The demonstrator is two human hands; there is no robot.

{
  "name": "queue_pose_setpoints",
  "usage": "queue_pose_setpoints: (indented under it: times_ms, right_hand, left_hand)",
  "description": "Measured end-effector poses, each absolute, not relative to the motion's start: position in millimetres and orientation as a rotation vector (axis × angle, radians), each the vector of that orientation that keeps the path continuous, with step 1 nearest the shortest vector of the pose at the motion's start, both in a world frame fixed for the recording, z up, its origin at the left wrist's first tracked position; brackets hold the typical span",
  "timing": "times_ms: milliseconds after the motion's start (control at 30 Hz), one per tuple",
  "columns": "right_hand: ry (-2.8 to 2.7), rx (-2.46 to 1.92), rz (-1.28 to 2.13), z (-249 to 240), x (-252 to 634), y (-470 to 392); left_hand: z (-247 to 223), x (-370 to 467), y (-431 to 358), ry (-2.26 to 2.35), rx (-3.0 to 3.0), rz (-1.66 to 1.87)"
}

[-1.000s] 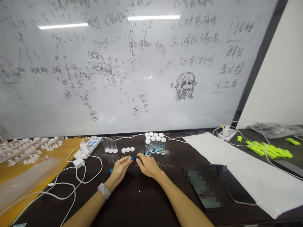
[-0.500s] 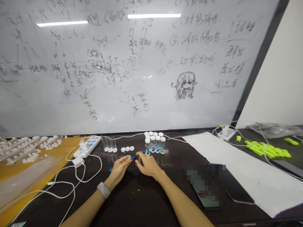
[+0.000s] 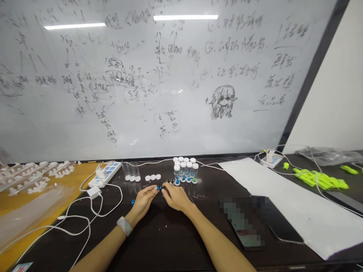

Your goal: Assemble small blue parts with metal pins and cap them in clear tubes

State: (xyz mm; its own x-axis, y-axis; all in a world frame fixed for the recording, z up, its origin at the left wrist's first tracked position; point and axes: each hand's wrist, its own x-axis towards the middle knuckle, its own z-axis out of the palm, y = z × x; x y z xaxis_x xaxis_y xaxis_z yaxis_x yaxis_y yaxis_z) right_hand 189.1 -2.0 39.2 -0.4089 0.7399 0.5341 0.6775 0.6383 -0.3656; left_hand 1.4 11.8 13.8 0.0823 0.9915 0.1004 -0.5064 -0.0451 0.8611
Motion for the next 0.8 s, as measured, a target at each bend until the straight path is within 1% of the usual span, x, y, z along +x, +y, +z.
queue_pose_setpoints:
  times_ms: [100, 267, 467, 667, 800]
  right_hand:
    - [-2.178, -1.129, 0.108, 39.7, 190.0, -1.7]
    - [-2.158, -1.090, 0.190, 39.8, 191.9, -2.4]
    - [-2.195, -1.142, 0.083, 38.4, 189.1, -0.7]
    - [-2.154, -1.118, 0.174, 40.0, 189.3, -2.8]
    - [-2.166, -1.136, 0.113, 38.2, 188.1, -1.7]
  left_hand:
    - [14.4, 1.7, 11.5, 0.709, 0.904, 1.394]
    - [16.3, 1.9, 10.8, 0.698, 0.882, 1.401]
    - [15.5, 2.4, 10.7, 0.702, 0.889, 1.389]
    - [14.9, 2.4, 11.9, 0.698, 0.880, 1.390]
    - [15.1, 2.5, 11.9, 0.696, 0.889, 1.384]
